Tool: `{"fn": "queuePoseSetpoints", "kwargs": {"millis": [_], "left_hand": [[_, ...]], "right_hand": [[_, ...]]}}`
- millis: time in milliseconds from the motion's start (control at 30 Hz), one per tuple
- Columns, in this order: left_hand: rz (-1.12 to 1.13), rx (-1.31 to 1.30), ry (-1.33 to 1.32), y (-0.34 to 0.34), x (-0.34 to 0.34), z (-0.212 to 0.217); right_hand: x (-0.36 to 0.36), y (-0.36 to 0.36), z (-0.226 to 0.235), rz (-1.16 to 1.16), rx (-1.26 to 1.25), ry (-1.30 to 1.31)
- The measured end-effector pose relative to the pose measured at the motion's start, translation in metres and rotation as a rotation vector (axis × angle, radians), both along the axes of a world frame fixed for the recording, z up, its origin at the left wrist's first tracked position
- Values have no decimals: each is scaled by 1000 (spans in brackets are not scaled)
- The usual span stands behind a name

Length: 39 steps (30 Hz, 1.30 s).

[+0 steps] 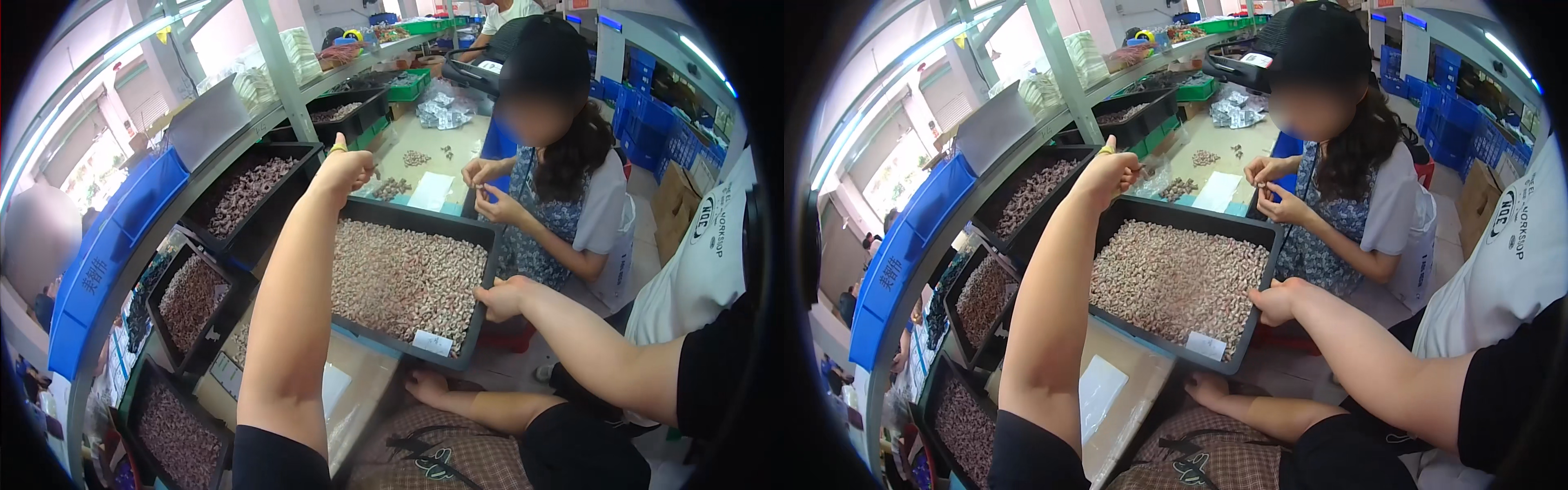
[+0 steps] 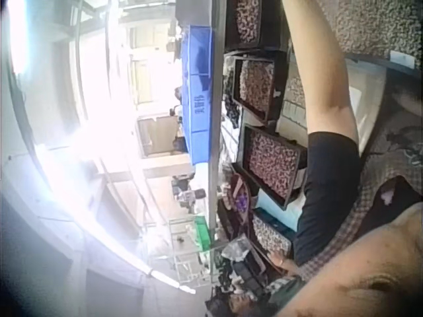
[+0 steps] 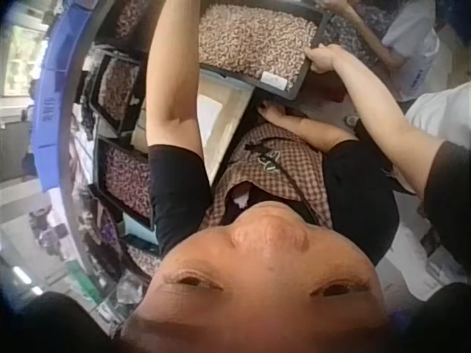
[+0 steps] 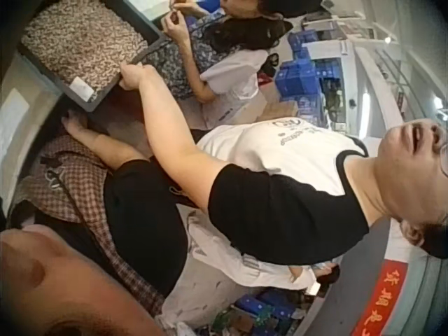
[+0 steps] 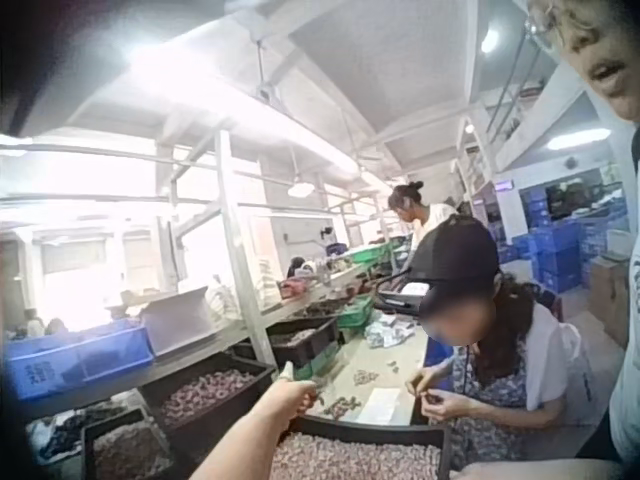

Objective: Assembling small plastic components by hand at a manufacturing workstation.

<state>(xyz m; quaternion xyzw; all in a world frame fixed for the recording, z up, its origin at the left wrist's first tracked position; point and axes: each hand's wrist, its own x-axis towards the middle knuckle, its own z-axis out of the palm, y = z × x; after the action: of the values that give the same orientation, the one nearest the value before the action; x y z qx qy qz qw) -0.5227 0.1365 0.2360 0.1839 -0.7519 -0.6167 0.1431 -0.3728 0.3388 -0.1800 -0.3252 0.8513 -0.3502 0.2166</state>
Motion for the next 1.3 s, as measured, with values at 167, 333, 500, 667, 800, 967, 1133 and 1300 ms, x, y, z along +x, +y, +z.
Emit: {"fn": "queuePoseSetpoints", "kwargs": {"millis": [167, 333, 500, 667, 800, 967, 1133, 1300], "left_hand": [[-282, 201, 194, -30, 0, -15], [-25, 133, 23, -61, 35, -42], [-24, 151, 27, -59, 47, -35], [-89, 95, -12, -34, 75, -37], [-335, -161, -90, 10, 121, -53], [-540, -32, -173, 58, 195, -83], [-665, 46, -185, 68, 245, -114], [-682, -35, -205, 83, 251, -113]], "right_hand": [[15, -6, -21, 12, -7, 90], [21, -32, -37, 148, 153, 91], [25, -32, -24, 105, 103, 45], [27, -32, -19, 100, 117, 35], [28, -27, -20, 90, 116, 38], [34, -38, -21, 123, 86, 26], [37, -71, -71, 119, 55, 115], [26, -51, -125, -20, -176, -103]]}}
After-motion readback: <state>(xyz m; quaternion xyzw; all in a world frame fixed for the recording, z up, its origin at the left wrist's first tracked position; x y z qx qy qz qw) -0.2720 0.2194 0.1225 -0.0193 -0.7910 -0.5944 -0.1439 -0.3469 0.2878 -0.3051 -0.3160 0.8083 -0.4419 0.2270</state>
